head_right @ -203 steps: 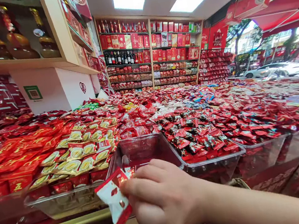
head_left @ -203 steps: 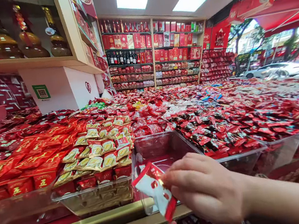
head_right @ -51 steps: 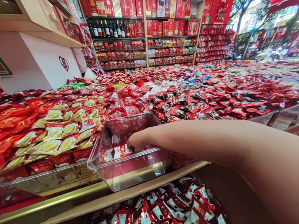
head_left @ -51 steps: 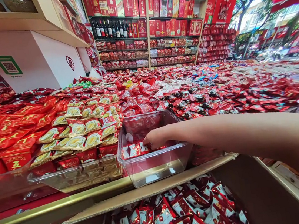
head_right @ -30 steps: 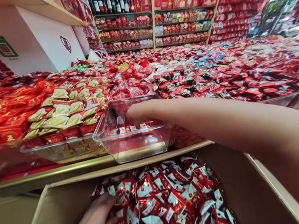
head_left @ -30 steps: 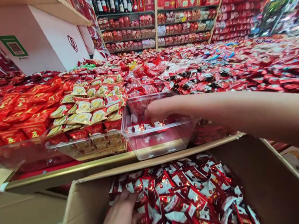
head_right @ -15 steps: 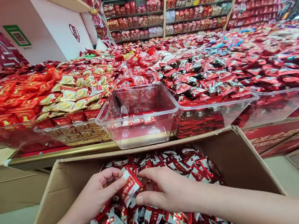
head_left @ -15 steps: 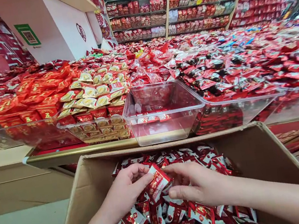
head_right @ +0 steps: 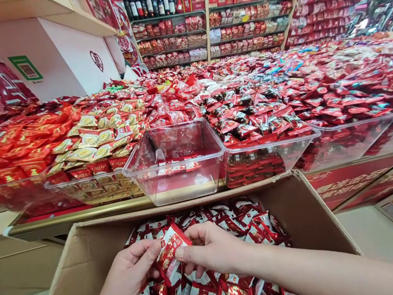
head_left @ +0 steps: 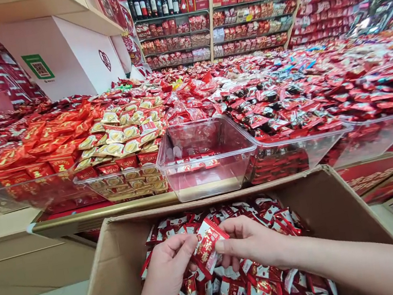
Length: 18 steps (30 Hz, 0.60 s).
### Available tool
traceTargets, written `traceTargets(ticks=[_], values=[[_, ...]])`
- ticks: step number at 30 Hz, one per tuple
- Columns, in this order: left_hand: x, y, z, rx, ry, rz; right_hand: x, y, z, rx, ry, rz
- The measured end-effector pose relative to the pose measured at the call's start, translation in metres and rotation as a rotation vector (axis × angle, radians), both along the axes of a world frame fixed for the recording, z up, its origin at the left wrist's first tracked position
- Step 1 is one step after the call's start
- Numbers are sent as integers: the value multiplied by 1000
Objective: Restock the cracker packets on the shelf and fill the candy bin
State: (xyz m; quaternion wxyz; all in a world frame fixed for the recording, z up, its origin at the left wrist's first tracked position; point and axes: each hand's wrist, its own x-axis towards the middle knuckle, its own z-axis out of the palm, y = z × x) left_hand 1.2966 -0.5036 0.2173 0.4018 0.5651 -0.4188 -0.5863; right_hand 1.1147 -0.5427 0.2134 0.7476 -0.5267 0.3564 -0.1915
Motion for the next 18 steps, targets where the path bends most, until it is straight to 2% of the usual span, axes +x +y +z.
traceTargets(ticks=[3, 5, 8, 10, 13, 18], values=[[-3, -1, -2, -13, 13, 48, 1, 1, 1, -76, 54, 2], [-6, 1, -2, 44, 163, 108, 2, 4, 2, -159, 74, -6], [-12, 5, -1, 191, 468, 192, 3, 9, 5, -252, -17, -74], [-16, 8, -2, 291, 564, 183, 4, 9, 8, -344, -80, -103], [-20, 9, -4, 391, 570, 86, 5, 4, 12, -489, -56, -98], [-19, 8, -3, 251, 551, 83, 5, -11, 10, -354, 105, -80]])
